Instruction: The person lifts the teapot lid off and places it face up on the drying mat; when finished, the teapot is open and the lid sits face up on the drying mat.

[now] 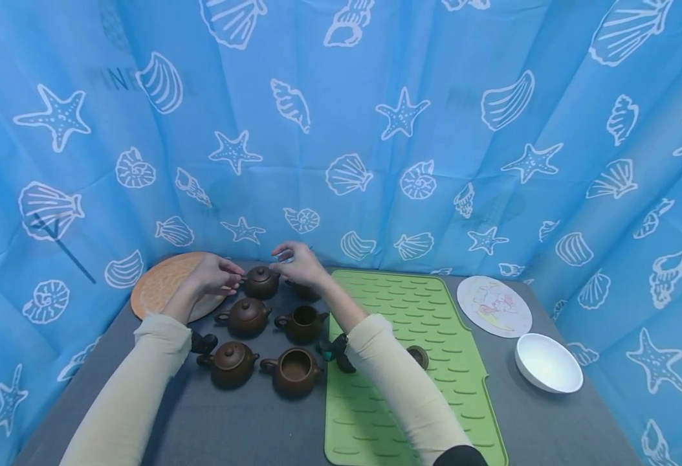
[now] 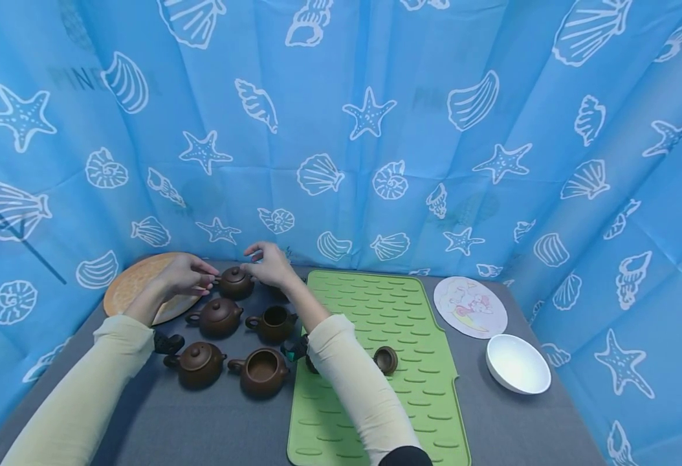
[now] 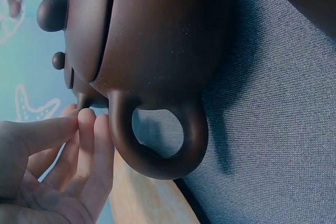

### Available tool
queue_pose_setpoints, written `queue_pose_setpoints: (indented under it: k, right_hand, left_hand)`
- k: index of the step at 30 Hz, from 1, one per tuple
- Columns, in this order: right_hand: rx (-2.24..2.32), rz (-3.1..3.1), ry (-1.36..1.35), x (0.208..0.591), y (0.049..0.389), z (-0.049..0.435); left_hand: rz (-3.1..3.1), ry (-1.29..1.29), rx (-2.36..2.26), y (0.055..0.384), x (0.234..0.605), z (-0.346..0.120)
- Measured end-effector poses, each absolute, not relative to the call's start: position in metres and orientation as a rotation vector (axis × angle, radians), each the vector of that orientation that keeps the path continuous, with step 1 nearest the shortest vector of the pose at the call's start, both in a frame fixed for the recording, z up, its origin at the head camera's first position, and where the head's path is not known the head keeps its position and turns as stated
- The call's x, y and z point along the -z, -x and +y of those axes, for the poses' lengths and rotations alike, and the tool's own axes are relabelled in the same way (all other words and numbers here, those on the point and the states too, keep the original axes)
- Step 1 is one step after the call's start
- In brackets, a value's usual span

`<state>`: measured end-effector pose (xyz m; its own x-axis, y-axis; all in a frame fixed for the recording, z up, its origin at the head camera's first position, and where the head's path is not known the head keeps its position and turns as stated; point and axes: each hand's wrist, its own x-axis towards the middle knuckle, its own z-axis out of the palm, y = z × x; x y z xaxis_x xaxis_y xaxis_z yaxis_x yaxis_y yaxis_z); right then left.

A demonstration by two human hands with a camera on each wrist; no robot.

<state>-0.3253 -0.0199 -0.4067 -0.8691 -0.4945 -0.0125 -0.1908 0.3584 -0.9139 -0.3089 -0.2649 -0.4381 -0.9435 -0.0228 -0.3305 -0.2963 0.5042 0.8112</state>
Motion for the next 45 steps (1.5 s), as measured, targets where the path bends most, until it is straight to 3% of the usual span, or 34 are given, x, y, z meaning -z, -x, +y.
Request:
queue_pose_setpoints:
  k: [11,21,45]
  right_hand:
    - [1.672,2.182,0.373,0.435,0.330,-0.052]
    - [1.570,2.335,0.329,0.438,0.330,-0.064]
    - [1.341,2.582,0.479,0.431,0.323,-0.074]
  left_hand:
    - [2.464,0.251,-1.426,0.309,0.440,-0.268]
    - [2.424,0.227,-1.511,0.307,0.441,-0.271]
    - [2.426,0.249,-1.509,0.307,0.443,-0.271]
